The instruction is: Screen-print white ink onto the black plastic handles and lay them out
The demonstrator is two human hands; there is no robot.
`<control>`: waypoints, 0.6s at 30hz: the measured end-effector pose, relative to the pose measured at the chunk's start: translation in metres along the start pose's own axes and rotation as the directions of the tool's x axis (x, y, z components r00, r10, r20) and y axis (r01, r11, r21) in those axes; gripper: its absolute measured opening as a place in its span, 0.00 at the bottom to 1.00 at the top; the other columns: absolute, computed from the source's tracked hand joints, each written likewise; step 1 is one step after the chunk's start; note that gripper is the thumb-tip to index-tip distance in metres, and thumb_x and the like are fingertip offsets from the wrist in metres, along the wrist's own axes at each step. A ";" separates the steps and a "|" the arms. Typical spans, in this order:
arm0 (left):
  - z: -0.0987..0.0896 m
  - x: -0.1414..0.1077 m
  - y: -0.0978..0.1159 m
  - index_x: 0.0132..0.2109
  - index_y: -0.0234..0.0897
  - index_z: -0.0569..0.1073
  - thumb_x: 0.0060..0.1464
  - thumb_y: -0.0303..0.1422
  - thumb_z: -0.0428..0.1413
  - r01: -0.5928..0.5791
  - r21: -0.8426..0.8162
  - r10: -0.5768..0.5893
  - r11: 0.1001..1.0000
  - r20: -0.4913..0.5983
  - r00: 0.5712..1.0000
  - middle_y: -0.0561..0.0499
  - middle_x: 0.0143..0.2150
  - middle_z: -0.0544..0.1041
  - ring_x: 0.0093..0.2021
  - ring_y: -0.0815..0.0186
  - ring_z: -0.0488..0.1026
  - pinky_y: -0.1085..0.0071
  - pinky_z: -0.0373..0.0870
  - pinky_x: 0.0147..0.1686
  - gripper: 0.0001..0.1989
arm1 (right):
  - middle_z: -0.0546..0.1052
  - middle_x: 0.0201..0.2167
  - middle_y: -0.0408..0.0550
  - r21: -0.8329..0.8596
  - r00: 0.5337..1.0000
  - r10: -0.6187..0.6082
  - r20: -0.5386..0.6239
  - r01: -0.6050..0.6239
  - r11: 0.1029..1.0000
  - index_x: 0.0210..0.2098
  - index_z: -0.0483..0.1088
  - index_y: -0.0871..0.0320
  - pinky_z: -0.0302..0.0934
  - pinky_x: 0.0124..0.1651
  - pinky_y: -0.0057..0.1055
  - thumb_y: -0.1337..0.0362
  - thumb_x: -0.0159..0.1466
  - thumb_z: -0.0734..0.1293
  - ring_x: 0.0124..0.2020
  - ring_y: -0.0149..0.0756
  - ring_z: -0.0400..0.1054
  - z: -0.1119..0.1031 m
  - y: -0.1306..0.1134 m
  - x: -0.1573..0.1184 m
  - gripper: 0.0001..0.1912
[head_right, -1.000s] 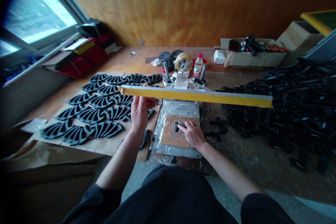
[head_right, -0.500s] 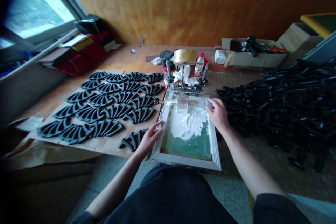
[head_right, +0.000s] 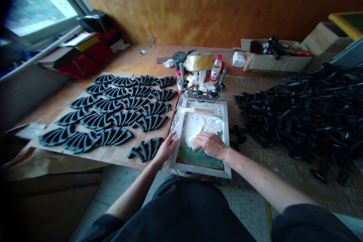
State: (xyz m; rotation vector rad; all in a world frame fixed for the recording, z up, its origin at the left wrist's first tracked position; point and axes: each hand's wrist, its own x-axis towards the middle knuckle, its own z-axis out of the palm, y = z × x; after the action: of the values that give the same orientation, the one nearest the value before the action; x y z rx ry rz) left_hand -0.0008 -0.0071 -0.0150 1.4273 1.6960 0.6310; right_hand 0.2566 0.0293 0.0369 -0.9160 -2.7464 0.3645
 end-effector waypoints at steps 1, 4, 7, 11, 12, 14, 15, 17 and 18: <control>0.000 -0.001 0.001 0.63 0.44 0.64 0.59 0.45 0.47 0.002 0.010 -0.002 1.000 -0.002 1.000 0.55 0.27 0.70 0.29 0.65 0.68 0.73 0.61 0.32 0.27 | 0.78 0.38 0.48 0.044 0.999 -0.032 0.025 0.031 0.999 0.39 0.74 0.55 0.62 0.44 0.31 0.76 0.58 0.60 0.41 0.37 0.70 -0.004 0.001 -0.004 0.16; -0.001 -0.002 0.003 0.63 0.43 0.65 0.59 0.45 0.47 0.003 0.030 -0.003 1.000 -0.009 1.000 0.55 0.27 0.70 0.29 0.65 0.69 0.72 0.62 0.33 0.27 | 0.78 0.34 0.43 0.112 0.997 0.012 0.077 -0.021 0.993 0.36 0.75 0.52 0.62 0.42 0.30 0.75 0.57 0.62 0.39 0.36 0.70 -0.015 0.007 -0.001 0.15; -0.001 -0.002 0.005 0.62 0.43 0.65 0.59 0.45 0.47 0.003 0.017 -0.003 1.000 -0.012 1.000 0.54 0.28 0.71 0.30 0.65 0.69 0.73 0.62 0.33 0.27 | 0.78 0.36 0.44 0.070 0.991 0.125 -0.047 -0.122 0.990 0.38 0.75 0.52 0.63 0.43 0.31 0.75 0.58 0.62 0.41 0.37 0.70 -0.008 0.007 0.010 0.15; -0.001 -0.002 0.004 0.62 0.41 0.65 0.59 0.46 0.49 0.018 -0.021 -0.019 1.000 -0.022 1.000 0.54 0.27 0.71 0.28 0.66 0.68 0.74 0.62 0.30 0.27 | 0.77 0.48 0.52 0.011 0.977 0.055 -0.207 -0.054 0.999 0.47 0.74 0.58 0.64 0.48 0.37 0.77 0.59 0.59 0.46 0.40 0.70 0.021 -0.006 -0.002 0.20; -0.001 -0.002 0.004 0.62 0.41 0.65 0.59 0.46 0.49 0.017 -0.028 -0.018 0.999 -0.019 1.000 0.54 0.27 0.71 0.28 0.66 0.69 0.74 0.62 0.30 0.27 | 0.76 0.49 0.53 0.011 0.979 0.023 -0.204 -0.021 1.000 0.48 0.73 0.59 0.65 0.48 0.37 0.77 0.59 0.59 0.47 0.40 0.70 0.025 -0.009 -0.008 0.21; 0.000 -0.001 0.003 0.62 0.41 0.66 0.59 0.46 0.49 0.015 -0.039 -0.015 0.999 -0.015 1.000 0.54 0.28 0.72 0.28 0.67 0.69 0.74 0.61 0.29 0.27 | 0.77 0.48 0.51 0.038 0.986 -0.011 -0.165 0.018 0.999 0.47 0.73 0.58 0.65 0.48 0.36 0.77 0.58 0.59 0.47 0.39 0.71 0.024 -0.011 -0.016 0.21; -0.001 -0.001 0.003 0.62 0.41 0.66 0.59 0.46 0.49 0.015 -0.044 -0.016 0.999 -0.017 1.000 0.54 0.28 0.72 0.28 0.67 0.69 0.74 0.61 0.29 0.27 | 0.78 0.45 0.49 0.058 0.990 0.004 -0.143 0.004 0.998 0.46 0.74 0.56 0.65 0.47 0.34 0.76 0.59 0.60 0.45 0.39 0.71 0.019 -0.009 -0.015 0.19; -0.002 -0.002 0.004 0.61 0.41 0.66 0.58 0.46 0.49 0.017 -0.059 -0.018 0.998 -0.023 1.000 0.54 0.27 0.71 0.27 0.68 0.68 0.75 0.61 0.28 0.27 | 0.79 0.40 0.45 0.092 0.986 0.100 -0.132 -0.088 0.992 0.45 0.74 0.53 0.65 0.44 0.32 0.71 0.62 0.63 0.42 0.37 0.72 0.005 -0.004 -0.001 0.15; -0.003 -0.003 0.005 0.61 0.41 0.66 0.58 0.46 0.49 0.017 -0.071 -0.018 0.997 -0.021 1.000 0.55 0.26 0.70 0.27 0.68 0.67 0.75 0.60 0.27 0.27 | 0.78 0.39 0.44 0.104 0.975 0.164 -0.149 -0.150 0.983 0.46 0.73 0.51 0.65 0.43 0.32 0.68 0.62 0.64 0.41 0.37 0.72 -0.003 0.000 0.011 0.14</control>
State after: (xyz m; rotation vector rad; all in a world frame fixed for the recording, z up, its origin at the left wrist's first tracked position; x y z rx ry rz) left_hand -0.0006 -0.0084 -0.0080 1.3591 1.6842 0.6924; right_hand 0.2489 0.0366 0.0411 -1.0918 -2.5009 0.4230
